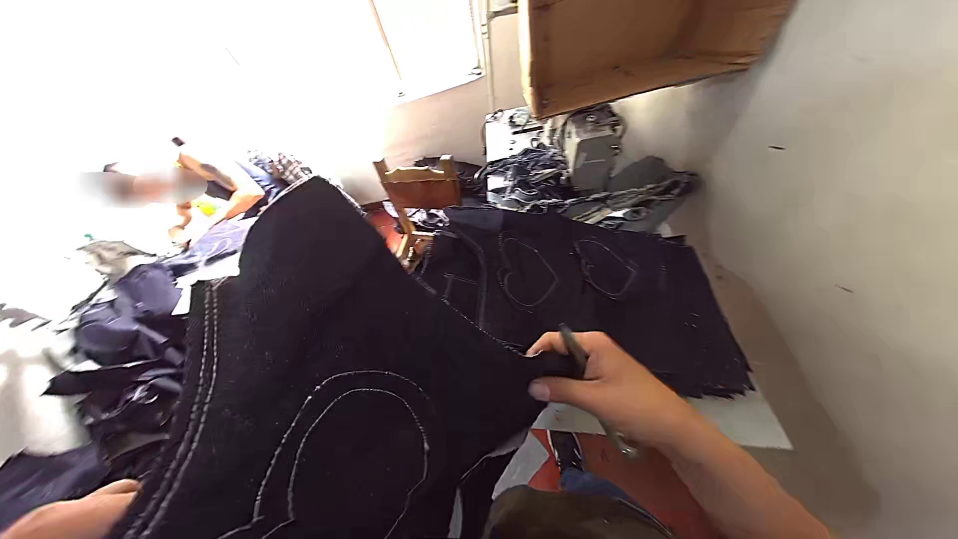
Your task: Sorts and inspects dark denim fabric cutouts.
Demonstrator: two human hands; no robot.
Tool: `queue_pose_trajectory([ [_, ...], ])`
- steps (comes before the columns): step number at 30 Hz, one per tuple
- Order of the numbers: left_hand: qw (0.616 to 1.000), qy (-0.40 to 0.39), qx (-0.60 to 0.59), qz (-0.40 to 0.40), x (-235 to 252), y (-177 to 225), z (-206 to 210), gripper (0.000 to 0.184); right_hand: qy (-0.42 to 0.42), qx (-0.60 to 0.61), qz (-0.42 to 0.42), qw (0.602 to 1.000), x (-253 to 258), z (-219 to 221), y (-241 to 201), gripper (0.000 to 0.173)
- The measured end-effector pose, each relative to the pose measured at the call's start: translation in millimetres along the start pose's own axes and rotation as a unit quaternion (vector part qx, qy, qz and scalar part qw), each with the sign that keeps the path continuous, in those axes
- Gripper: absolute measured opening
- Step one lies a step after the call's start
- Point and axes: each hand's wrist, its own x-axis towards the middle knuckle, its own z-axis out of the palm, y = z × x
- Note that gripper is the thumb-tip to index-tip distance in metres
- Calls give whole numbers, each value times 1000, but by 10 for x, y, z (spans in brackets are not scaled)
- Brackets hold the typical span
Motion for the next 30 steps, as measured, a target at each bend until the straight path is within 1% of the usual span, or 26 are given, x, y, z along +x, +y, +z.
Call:
queue_pose_trajectory([
  [2, 999, -39, -11, 5, -76, -259, 127, 21, 122, -29, -12, 992, -358, -211, -186, 22],
  [3, 999, -42, -18, 10, -102, -354, 294, 20, 162, -74, -28, 984, -536, -371, -330, 25],
  [5, 999, -13, -22, 35, -118, -514, 673, 19, 226, -191, -51, 954, -770, -691, -756, 29],
  [7, 997, 32, -10, 67, -19, -605, 1026, 26, 265, -307, -65, 912, -760, -937, -1232, 31],
  [9, 990, 99, 26, 92, 268, -750, 1391, 28, 276, -425, -93, 857, -458, -1203, -1513, 38],
  [10, 987, 129, 46, 87, 415, -869, 1568, 29, 268, -482, -107, 827, -223, -1367, -1541, 42],
  [11, 984, 148, 70, 73, 550, -1017, 1735, 31, 254, -521, -119, 806, 51, -1522, -1518, 45],
  [12, 981, 158, 102, 48, 670, -1191, 1900, 33, 235, -528, -113, 808, 349, -1654, -1453, 45],
  [13, 978, 157, 139, 15, 761, -1377, 2061, 36, 215, -523, -87, 820, 658, -1806, -1312, 46],
  [14, 973, 153, 172, -15, 821, -1570, 2224, 38, 200, -514, -51, 832, 957, -1957, -1081, 48],
  [16, 961, 150, 224, -66, 852, -1961, 2525, 42, 185, -491, 8, 851, 1409, -2155, -457, 53],
  [17, 953, 153, 244, -93, 833, -2124, 2649, 43, 185, -481, 18, 857, 1509, -2139, -150, 55],
  [18, 946, 157, 258, -117, 819, -2245, 2747, 44, 187, -469, 18, 863, 1542, -2034, 91, 57],
  [20, 935, 170, 274, -150, 790, -2343, 2869, 46, 184, -431, -7, 883, 1480, -1566, 386, 56],
  [22, 926, 181, 290, -162, 768, -2341, 2881, 46, 143, -411, -75, 897, 1340, -934, 661, 59],
  [24, 926, 177, 292, -158, 768, -2341, 2840, 46, 109, -447, -159, 873, 1283, -435, 937, 59],
  [25, 930, 167, 287, -157, 774, -2338, 2791, 46, 101, -475, -174, 857, 1310, -301, 1057, 60],
  [26, 935, 156, 278, -158, 765, -2338, 2710, 46, 99, -503, -167, 842, 1361, -237, 1158, 60],
  [28, 937, 152, 267, -166, 625, -2356, 2482, 46, 102, -528, -138, 832, 1466, -229, 1255, 59],
  [30, 922, 175, 291, -187, 248, -2494, 2246, 34, 92, -533, -122, 832, 1525, -253, 1236, 58],
])
